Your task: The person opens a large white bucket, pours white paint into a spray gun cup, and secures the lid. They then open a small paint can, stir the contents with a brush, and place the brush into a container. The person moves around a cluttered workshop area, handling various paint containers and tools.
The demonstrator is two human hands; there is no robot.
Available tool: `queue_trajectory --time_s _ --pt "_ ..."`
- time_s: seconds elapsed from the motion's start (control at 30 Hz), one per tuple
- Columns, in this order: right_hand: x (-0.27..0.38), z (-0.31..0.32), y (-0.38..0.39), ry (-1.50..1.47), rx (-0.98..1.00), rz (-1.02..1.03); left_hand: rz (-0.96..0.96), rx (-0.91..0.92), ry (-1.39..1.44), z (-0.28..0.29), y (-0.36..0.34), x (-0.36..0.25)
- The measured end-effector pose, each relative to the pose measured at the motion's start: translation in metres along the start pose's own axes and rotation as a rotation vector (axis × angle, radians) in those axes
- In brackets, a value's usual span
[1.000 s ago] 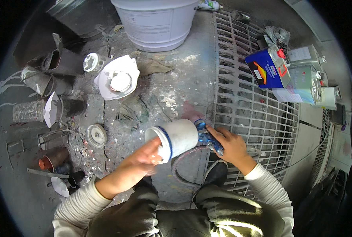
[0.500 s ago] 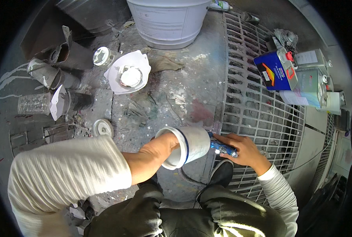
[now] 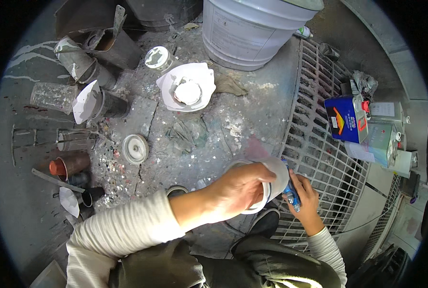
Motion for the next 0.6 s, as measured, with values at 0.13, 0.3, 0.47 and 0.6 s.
queue_trajectory --time_s 0.13,0.3,0.47,0.6 --pt "0.0 0.001 0.003 0.08 -0.04 -0.007 -0.051 0.142 0.116 -0.007 0.024 -0.026" --pt "0.002 -0.005 -0.003 0.109 -0.019 -0.048 -0.095 0.061 0.042 0.005 0.05 -0.044" --pt "0.007 -0.01 -0.018 0.007 0.06 -0.038 -0.106 0.169 -0.794 -0.001 0.049 -0.044" --pt "0.005 -0.006 -0.032 -0.141 0.142 0.025 -0.054 0.614 -1.769 -0.007 0.042 -0.02"
Point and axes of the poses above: each hand's wrist, its own y-axis away from the middle knuckle, its own z-axis out of the back of the hand, x = y × z, the point moved 10 cm from there along -y, towards the middle knuckle, and after that the axes turned 7 degrees about -z, right-handed, at the moved point
